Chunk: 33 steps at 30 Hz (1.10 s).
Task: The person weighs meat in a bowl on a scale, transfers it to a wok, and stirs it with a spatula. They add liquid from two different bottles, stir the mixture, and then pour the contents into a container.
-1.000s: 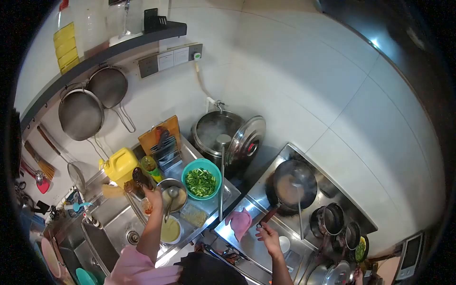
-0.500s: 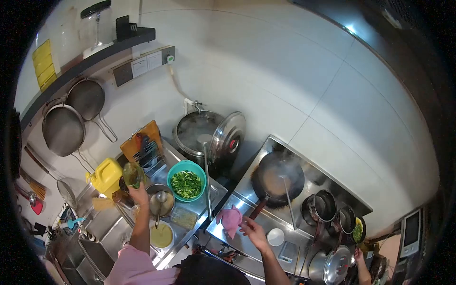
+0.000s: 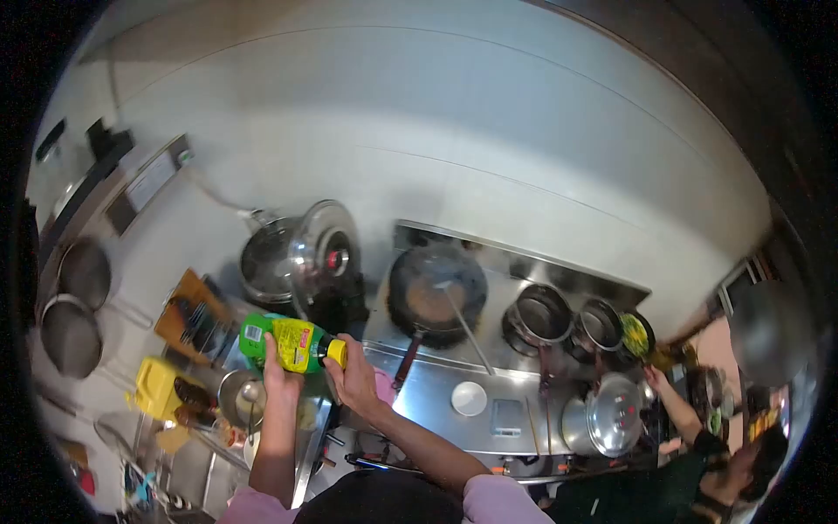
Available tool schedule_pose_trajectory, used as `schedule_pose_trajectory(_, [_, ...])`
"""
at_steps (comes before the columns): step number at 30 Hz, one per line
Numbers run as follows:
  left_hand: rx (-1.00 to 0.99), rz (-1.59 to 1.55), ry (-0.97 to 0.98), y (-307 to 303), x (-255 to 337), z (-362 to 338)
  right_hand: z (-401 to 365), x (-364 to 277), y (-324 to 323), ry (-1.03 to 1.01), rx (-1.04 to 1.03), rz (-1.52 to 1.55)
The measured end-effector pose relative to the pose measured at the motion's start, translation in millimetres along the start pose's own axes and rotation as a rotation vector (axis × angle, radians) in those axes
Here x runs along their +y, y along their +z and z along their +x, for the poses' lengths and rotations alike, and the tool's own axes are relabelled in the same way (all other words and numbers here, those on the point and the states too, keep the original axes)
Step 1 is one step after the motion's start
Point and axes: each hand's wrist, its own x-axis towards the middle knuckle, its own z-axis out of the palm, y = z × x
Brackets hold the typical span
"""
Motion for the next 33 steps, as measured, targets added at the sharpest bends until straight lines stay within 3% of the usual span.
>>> schedule_pose_trajectory(2, [-0.033, 0.015, -0.157, 14, -32, 2, -1, 5, -36, 0.122, 0.065, -0.053])
schedule_pose_trajectory(6, [-0.105, 0.069, -0.243, 31, -89, 30, 11, 77, -80, 0.439, 0.43, 0.313])
schedule_pose_trajectory(7, [-0.101, 0.107, -0.186, 37, -101, 41, 14, 96, -103, 0.514, 0.363, 0.346])
schedule_pose_trajectory(8, [-0.1, 0.144, -0.125, 49, -114, 55, 18, 120, -121, 0.466, 0.418, 0.291])
schedule_pose_trajectory(9, [-0.096, 0.18, -0.062, 63, -123, 64, 21, 168, -137, 0.238, 0.496, -0.028])
schedule_pose_trajectory(11, [-0.192, 0.367, 0.273, 119, -139, 61, 12, 190, -184, 0.246, 0.44, -0.659])
schedule_pose_trajectory(13, [-0.297, 0.558, 0.452, 144, -162, 90, -7, 218, -200, 0.412, 0.282, -0.867])
schedule_pose_trajectory(15, [-0.388, 0.665, 0.58, 177, -186, 108, -15, 266, -215, 0.619, 0.041, -0.572])
schedule_pose_trajectory(16, [-0.434, 0.715, 0.646, 192, -197, 115, -13, 273, -223, 0.708, -0.078, -0.417])
schedule_pose_trajectory(19, [-0.517, 0.806, 0.663, 228, -224, 134, -11, 262, -243, 0.707, -0.021, -0.289])
schedule_pose_trajectory(23, [-0.478, 0.789, 0.732, 256, -258, 165, 2, 237, -267, 0.647, 0.098, -0.237])
schedule_pose_trajectory(28, [-0.468, 0.806, 0.76, 295, -254, 159, 14, 229, -281, 0.539, 0.151, -0.269])
schedule_pose_trajectory(33, [-0.49, 0.92, 0.738, 274, -250, 168, 15, 240, -279, 0.579, 0.043, -0.297])
